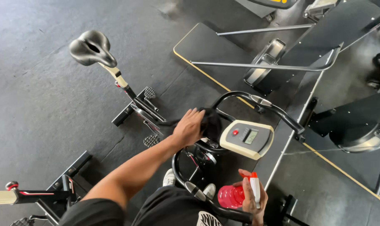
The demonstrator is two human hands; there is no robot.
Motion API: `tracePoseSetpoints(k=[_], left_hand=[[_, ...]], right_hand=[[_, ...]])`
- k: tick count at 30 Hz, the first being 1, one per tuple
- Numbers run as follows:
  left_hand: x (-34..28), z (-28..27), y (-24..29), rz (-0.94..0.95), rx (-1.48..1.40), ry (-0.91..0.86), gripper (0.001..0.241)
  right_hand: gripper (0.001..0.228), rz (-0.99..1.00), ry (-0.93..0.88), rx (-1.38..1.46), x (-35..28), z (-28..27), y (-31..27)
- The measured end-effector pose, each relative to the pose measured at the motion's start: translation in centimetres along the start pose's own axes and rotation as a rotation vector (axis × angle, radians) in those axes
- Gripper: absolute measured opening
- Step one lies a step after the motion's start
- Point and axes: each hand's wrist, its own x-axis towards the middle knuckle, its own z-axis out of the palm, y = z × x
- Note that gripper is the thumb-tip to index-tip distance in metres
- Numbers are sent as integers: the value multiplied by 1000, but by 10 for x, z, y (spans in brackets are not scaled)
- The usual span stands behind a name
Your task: The person wipes an exercise bike with a cloth after applying liquid from a spray bottle, cleaning the handlebars, console, frame, and pedals.
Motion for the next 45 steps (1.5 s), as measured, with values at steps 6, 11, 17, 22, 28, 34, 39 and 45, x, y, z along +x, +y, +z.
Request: tracePoseSetpoints(k=[6, 11, 17, 22, 28, 34, 39, 45], left_hand=[[51, -10, 9, -184, -49, -89, 47], [-27, -21, 12, -90, -62, 41, 72], [21, -19, 27, -88, -36, 48, 59], [44, 4, 9, -144, -28, -13, 48], [-48, 3, -4, -53, -147, 60, 76], [-48, -38, 36, -467, -286, -124, 25], [-61, -34, 19, -493, -315, -95, 53], [-139, -130, 42, -953, -1097, -367, 53]], right_hand=[[41, -93, -36, 31, -9, 19, 5], [45, 16, 2, -29, -15, 24, -17], [49, 82, 38, -78, -21, 29, -20], [45, 67, 42, -43, -33, 34, -21], [47, 103, 63, -24, -36, 34, -26], [42, 89, 40, 25, -35, 35, -24], [50, 167, 13, -115, -37, 42, -51], [47, 74, -22, -190, -31, 37, -25]])
